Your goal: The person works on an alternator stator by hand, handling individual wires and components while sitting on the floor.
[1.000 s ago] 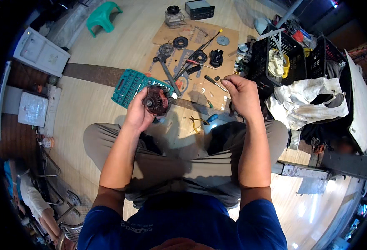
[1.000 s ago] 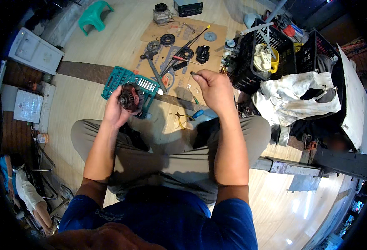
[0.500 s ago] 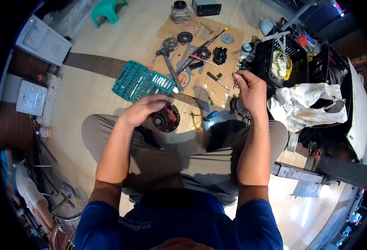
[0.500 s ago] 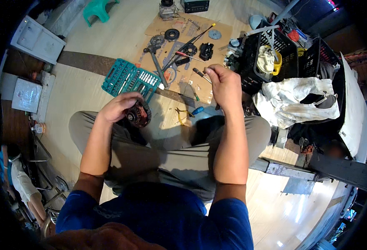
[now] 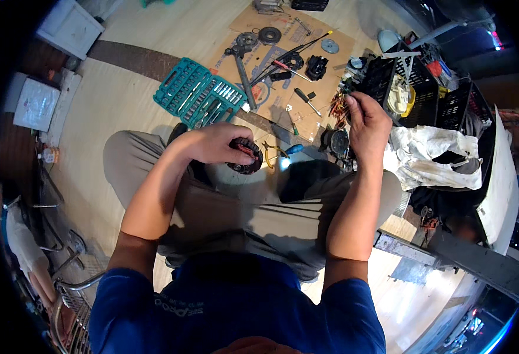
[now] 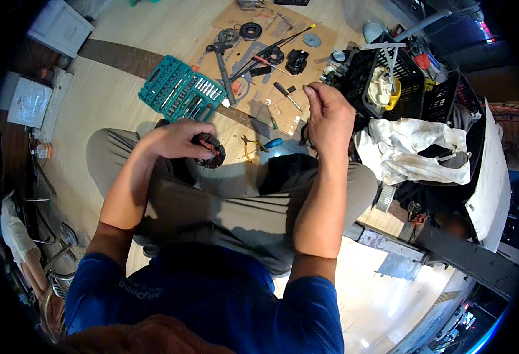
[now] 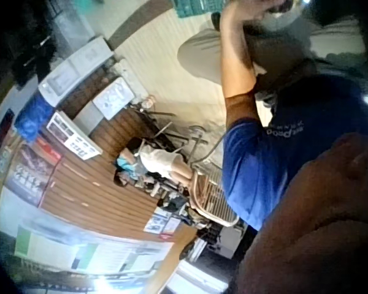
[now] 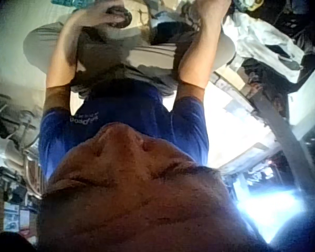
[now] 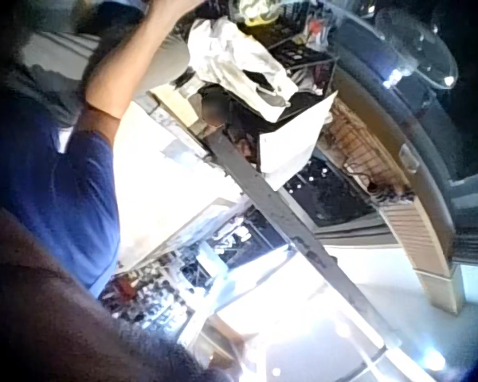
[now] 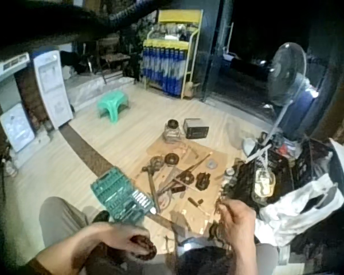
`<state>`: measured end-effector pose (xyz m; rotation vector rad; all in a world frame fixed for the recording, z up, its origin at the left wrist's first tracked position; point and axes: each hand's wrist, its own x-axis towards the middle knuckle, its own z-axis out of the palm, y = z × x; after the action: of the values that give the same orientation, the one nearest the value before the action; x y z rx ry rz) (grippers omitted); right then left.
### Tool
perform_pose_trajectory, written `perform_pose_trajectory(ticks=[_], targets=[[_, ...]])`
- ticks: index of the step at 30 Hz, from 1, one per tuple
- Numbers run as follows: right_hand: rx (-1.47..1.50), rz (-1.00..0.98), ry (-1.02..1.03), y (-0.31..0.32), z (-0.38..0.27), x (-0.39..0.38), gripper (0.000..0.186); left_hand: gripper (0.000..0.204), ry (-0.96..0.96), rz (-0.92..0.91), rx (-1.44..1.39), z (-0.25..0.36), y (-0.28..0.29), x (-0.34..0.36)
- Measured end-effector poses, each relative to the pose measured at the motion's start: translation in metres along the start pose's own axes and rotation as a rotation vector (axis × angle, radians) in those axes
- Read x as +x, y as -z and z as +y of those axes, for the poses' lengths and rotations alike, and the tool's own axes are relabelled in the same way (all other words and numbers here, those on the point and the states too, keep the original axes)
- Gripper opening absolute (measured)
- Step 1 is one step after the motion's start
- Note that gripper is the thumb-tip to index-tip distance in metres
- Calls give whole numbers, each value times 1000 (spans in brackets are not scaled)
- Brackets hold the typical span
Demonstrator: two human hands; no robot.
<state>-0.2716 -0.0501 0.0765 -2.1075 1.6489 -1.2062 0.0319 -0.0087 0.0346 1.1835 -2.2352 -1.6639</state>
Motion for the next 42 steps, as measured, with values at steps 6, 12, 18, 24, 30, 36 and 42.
perform_pose_trajectory(ticks=[6,12,18,24,30,36,42], targets=[[2,-35,-78,-1,5,2,13,40,-3,29,-11,4,0,1],[-35,-24,-42,-5,11,3,13,39,-10,95,51,5,-2,1],[-18,27,-32,-5,8,2,12,39,38,12,-11,10,-6,5],[-30,101,110,11,-15,0,8,46,86,125,75,-1,-13,3],[-113,88,165,20,-16,4,8,47,125,108,-5,-6,-8,8],[-248,-74,150,45,0,18,10,44,-6,-58,-273,-12,-7,12],[-366,-232,52,107,66,16,13,49,126,30,-324,-12,-3,16]])
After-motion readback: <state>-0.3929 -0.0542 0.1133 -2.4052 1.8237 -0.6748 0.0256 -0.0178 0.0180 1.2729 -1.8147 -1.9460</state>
